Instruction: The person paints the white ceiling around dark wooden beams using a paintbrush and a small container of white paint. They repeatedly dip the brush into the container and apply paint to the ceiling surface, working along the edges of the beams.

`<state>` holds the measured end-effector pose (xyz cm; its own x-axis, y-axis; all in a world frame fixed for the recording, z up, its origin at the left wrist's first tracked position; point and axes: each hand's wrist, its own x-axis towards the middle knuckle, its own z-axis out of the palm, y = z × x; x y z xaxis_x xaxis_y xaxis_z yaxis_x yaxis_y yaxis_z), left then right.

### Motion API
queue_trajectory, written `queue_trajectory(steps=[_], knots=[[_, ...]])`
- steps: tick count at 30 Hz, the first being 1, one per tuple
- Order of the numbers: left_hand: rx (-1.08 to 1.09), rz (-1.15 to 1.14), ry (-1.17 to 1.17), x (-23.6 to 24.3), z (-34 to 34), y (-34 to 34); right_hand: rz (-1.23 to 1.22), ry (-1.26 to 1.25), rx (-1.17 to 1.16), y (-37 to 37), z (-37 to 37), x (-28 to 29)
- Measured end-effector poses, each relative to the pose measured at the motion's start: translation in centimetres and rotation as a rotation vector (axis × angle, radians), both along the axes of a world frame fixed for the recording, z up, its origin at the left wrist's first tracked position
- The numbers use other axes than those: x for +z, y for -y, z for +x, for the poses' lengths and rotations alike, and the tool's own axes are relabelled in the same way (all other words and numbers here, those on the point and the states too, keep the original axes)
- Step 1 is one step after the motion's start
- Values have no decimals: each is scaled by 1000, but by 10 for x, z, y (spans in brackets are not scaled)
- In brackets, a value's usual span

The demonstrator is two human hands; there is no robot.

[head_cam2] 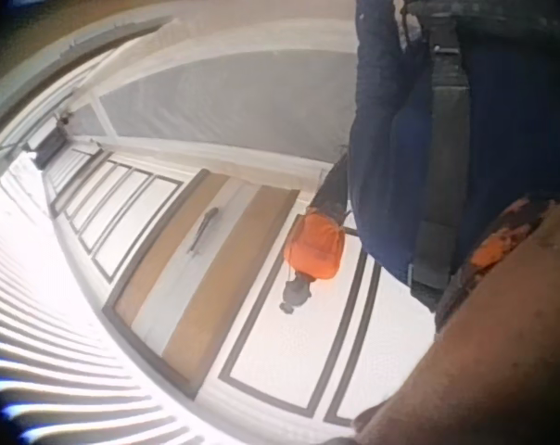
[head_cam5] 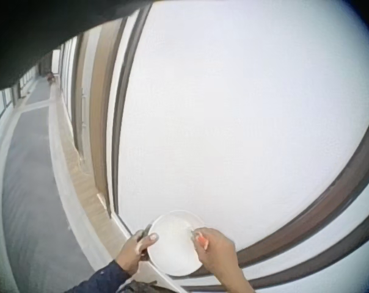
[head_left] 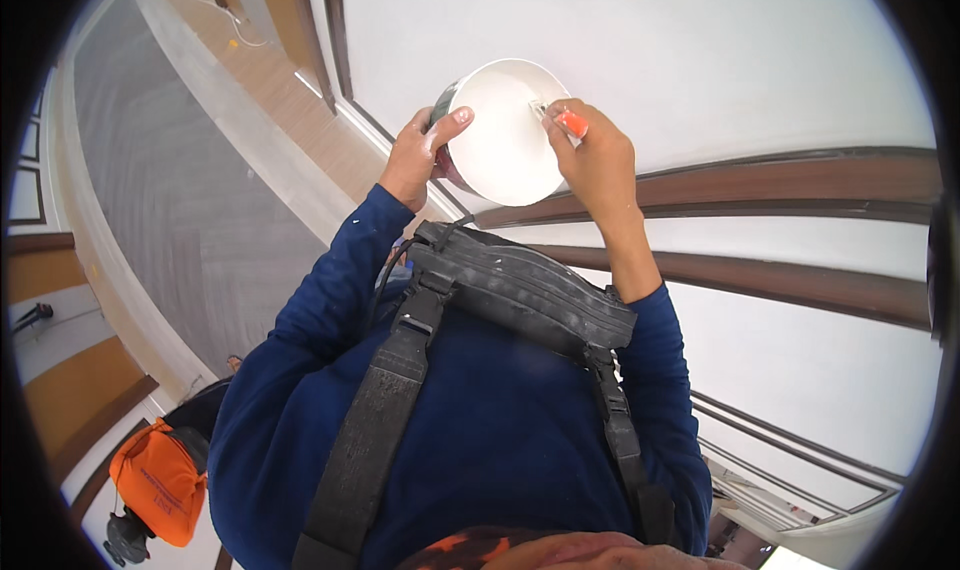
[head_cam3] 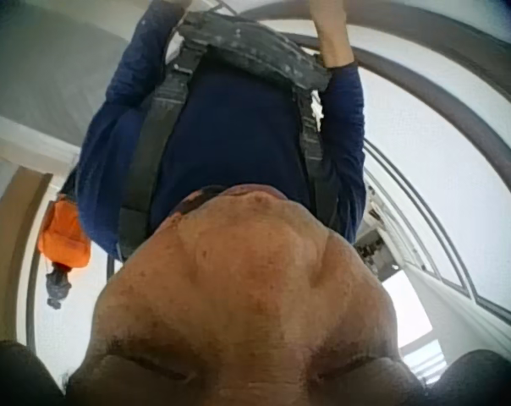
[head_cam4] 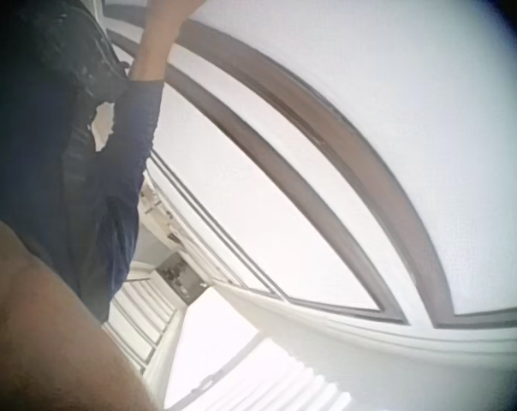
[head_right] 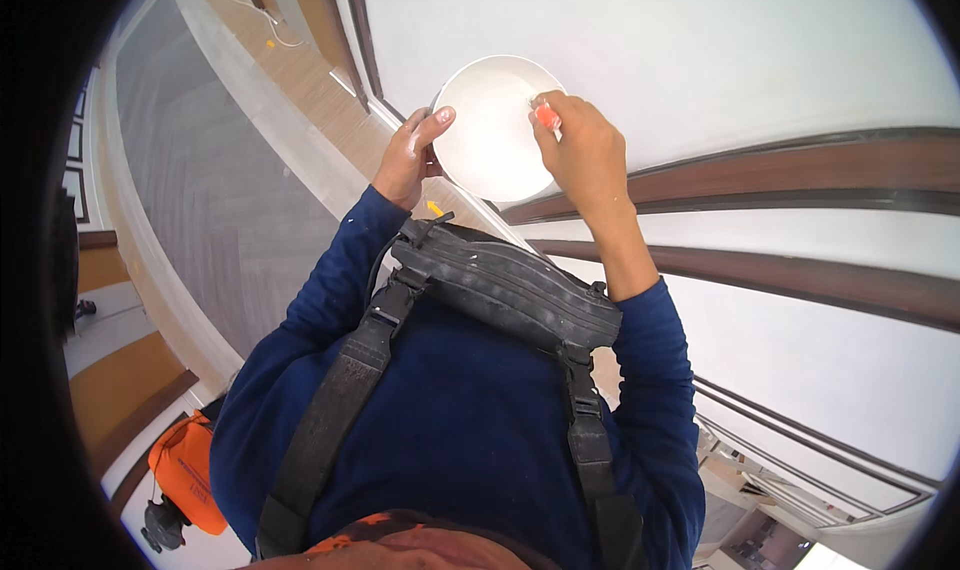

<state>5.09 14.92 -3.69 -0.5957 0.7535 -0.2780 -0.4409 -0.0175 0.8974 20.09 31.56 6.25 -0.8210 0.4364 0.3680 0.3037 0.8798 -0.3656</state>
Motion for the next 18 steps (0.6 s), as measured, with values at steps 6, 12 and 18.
queue_trajectory(steps=[6,12,18], knots=[[155,18,-49,12,9,-3,-179,194,-119,26,2,-1],[132,-5,3,4,2,2,-552,-353,-108,9,21,21],[207,-8,-45,3,11,-3,-930,-611,-123,-5,31,17]])
